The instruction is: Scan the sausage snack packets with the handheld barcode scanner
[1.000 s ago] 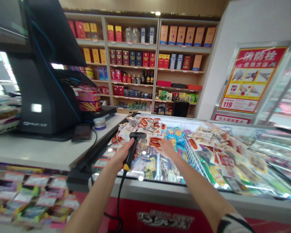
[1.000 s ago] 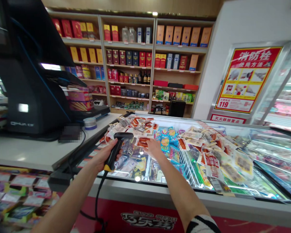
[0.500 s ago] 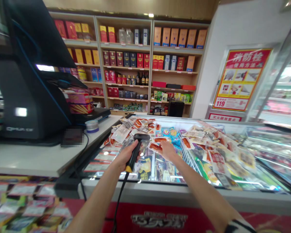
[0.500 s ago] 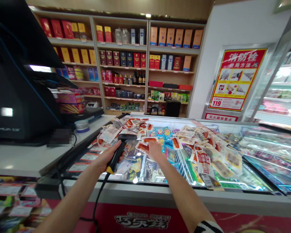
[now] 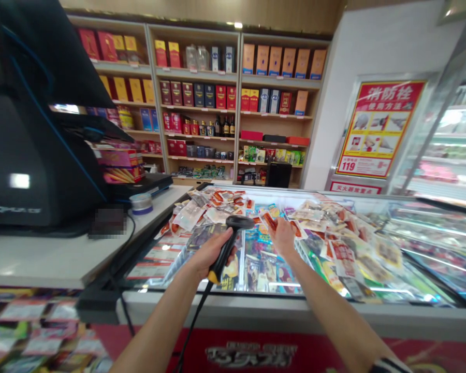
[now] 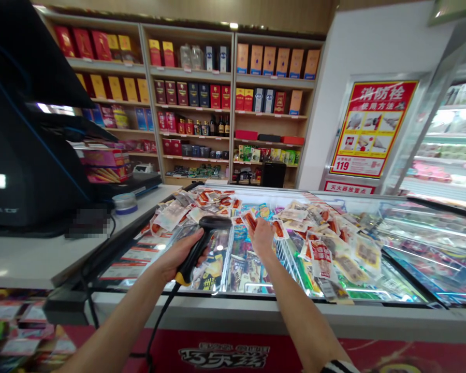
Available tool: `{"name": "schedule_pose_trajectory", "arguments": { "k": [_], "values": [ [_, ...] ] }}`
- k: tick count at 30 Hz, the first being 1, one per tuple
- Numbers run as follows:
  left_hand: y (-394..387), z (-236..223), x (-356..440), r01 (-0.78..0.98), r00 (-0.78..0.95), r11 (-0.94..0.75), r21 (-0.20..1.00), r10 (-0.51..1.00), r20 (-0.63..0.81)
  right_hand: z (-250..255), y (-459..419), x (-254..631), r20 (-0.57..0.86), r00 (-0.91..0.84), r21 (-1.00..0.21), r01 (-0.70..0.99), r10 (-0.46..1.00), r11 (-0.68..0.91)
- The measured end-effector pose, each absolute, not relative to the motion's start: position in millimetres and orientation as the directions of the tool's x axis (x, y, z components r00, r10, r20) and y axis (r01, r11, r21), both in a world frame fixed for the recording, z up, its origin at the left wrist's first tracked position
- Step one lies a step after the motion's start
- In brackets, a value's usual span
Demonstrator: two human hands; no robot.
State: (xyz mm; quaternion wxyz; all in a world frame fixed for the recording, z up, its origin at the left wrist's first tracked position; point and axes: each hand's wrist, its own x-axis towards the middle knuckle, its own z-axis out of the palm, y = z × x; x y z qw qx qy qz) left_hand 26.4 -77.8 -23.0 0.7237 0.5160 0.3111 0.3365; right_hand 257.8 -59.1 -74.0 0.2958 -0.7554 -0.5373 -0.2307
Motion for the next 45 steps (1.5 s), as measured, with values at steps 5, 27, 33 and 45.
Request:
{"name": "schedule_pose_trajectory", "arguments": {
  "k": [5, 27, 33, 45],
  "values": [
    [-82, -17, 33, -0.18, 0.587, 0.218, 0.959, 0.807, -0.073, -73, -62, 258, 0.646, 0.343, -0.21, 0.939, 0.682, -0.273],
    [-69, -29, 27, -0.176, 0.547, 0.236, 0.956, 0.831, -0.105, -51, -43, 275, 0.52, 0.142, 0.016, 0.984, 0.842, -0.176],
    [-65, -32, 18, -0.18, 0.542, 0.23, 0.956, 0.835, -0.099, -61, -7, 268, 0.307, 0.073, 0.012, 0.997, 0.949, -0.08],
    [-69, -30, 21, -0.186, 0.546, 0.264, 0.946, 0.829, -0.124, -75, -31, 273, 0.24, 0.346, -0.127, 0.938, 0.907, -0.324]
  ]
}}
